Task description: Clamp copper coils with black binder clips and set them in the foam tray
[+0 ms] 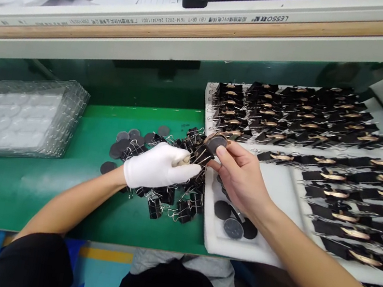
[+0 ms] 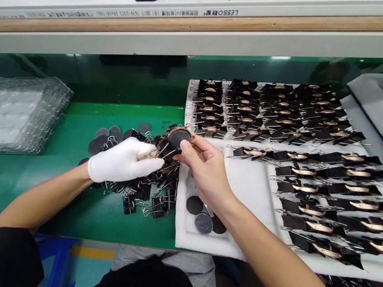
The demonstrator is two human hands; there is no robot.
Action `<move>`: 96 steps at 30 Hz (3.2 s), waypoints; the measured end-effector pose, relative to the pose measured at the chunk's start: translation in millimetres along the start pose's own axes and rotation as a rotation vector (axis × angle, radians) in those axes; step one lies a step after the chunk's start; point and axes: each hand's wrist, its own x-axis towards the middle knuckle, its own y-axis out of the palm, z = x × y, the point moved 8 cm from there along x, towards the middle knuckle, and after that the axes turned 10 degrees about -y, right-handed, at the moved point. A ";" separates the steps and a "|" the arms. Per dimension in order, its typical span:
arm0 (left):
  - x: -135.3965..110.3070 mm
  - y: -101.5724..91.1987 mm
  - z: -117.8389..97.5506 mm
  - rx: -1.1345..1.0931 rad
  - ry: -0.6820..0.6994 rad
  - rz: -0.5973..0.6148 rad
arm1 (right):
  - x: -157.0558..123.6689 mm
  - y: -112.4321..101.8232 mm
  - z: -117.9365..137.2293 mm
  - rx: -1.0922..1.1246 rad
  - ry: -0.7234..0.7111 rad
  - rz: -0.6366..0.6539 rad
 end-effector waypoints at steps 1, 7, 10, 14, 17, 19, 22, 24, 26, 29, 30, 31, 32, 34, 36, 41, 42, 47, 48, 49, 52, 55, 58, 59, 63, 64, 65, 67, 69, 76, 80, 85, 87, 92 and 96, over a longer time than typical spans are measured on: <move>0.2 0.6 0.0 -0.001 0.003 -0.003 | -0.4 0.4 -0.8 0.005 0.005 0.002; 1.2 -0.5 0.6 0.012 -0.024 0.009 | -5.9 5.3 -11.2 0.110 0.094 0.010; -1.4 -8.7 -2.8 0.079 -0.001 0.087 | -6.4 3.0 -13.5 0.141 0.143 -0.030; -5.1 -36.5 2.8 0.395 -0.046 -0.053 | 0.3 -7.1 -4.6 0.239 0.125 -0.125; -8.5 -40.7 13.4 0.747 -0.140 -0.111 | 4.0 -13.7 -0.6 0.324 0.121 -0.195; -10.1 -38.0 15.9 0.894 -0.153 -0.139 | 3.8 -14.0 -2.5 0.350 0.146 -0.218; -9.9 -38.1 10.6 0.986 -0.106 -0.273 | 2.6 -9.6 -6.1 0.356 0.162 -0.207; -6.6 -32.9 7.6 1.013 -0.035 -0.294 | 2.6 -4.9 -6.3 0.353 0.147 -0.166; -1.2 -24.9 8.7 1.050 0.023 -0.256 | 2.8 -1.3 -5.3 0.332 0.128 -0.118; 4.4 -24.0 9.1 1.092 0.078 -0.281 | 2.9 0.9 -3.0 0.280 0.104 -0.056; 4.3 -28.3 7.2 1.084 0.089 -0.328 | 2.6 1.3 -2.6 0.259 0.103 -0.035; 2.8 -34.9 4.2 1.056 0.093 -0.395 | 2.2 1.9 -2.4 0.236 0.103 -0.011; -0.3 -43.2 0.4 1.001 0.091 -0.478 | 1.6 2.8 -2.2 0.212 0.103 0.017; -9.9 -60.2 -6.7 0.782 0.079 -0.630 | -0.1 6.1 -2.4 0.157 0.099 0.087; -16.9 -68.3 -7.5 0.432 0.061 -0.652 | -2.3 11.2 -2.1 0.100 0.070 0.171; -12.4 -45.4 -4.8 -0.046 0.024 -0.342 | -6.2 19.0 -1.2 0.060 -0.037 0.282; -12.3 -43.3 -6.8 0.005 0.039 -0.331 | -6.2 18.9 -1.4 0.071 -0.044 0.285; -9.9 -29.6 -6.5 0.190 0.007 -0.167 | -4.4 17.2 1.6 0.062 -0.078 0.302; -9.6 -27.4 -4.7 0.190 -0.033 -0.141 | -4.4 17.7 3.0 0.044 -0.088 0.314; -9.7 -26.1 -3.5 0.190 -0.072 -0.133 | -4.4 18.2 4.7 0.020 -0.103 0.326; -10.6 -25.1 -3.7 0.197 -0.136 -0.163 | -4.3 19.5 10.7 -0.069 -0.158 0.349; -10.8 -23.7 -7.1 0.232 -0.105 -0.191 | -3.8 19.8 15.1 -0.127 -0.203 0.349; -10.4 -22.9 -9.4 0.290 -0.041 -0.211 | -3.4 19.5 15.9 -0.166 -0.214 0.343; -10.1 -23.3 -9.4 0.306 -0.026 -0.218 | -3.1 18.7 16.0 -0.178 -0.212 0.336; -7.4 -25.7 -5.4 0.318 -0.025 -0.198 | 1.9 8.9 17.4 -0.180 -0.162 0.269; -6.6 -26.5 -4.2 0.316 -0.031 -0.191 | 4.0 4.5 17.7 -0.175 -0.132 0.245; -5.9 -27.2 -3.0 0.310 -0.037 -0.185 | 6.2 0.1 18.1 -0.185 -0.102 0.231; -4.7 -28.0 -1.3 0.291 -0.046 -0.182 | 10.4 -7.5 21.4 -0.258 -0.069 0.235; -4.1 -26.7 -1.1 0.267 -0.035 -0.184 | 14.0 -13.0 27.3 -0.368 -0.075 0.272; -11.5 -9.7 -20.0 0.246 0.212 -0.205 | 19.3 -19.8 52.6 -0.519 -0.215 0.419; -16.7 -0.8 -27.5 0.246 0.278 -0.157 | 15.5 -14.3 57.1 -0.526 -0.247 0.587; -17.7 4.0 -28.2 0.282 0.286 -0.111 | 13.1 -10.9 55.7 -0.515 -0.256 0.673; -18.5 5.1 -29.2 0.282 0.303 -0.099 | 12.3 -9.2 54.6 -0.501 -0.254 0.694; -21.8 7.2 -30.9 0.283 0.301 -0.067 | 7.3 -5.0 54.3 -0.472 -0.257 0.737; -23.6 5.3 -30.5 0.308 0.269 -0.073 | 6.4 -4.0 58.3 -0.510 -0.313 0.683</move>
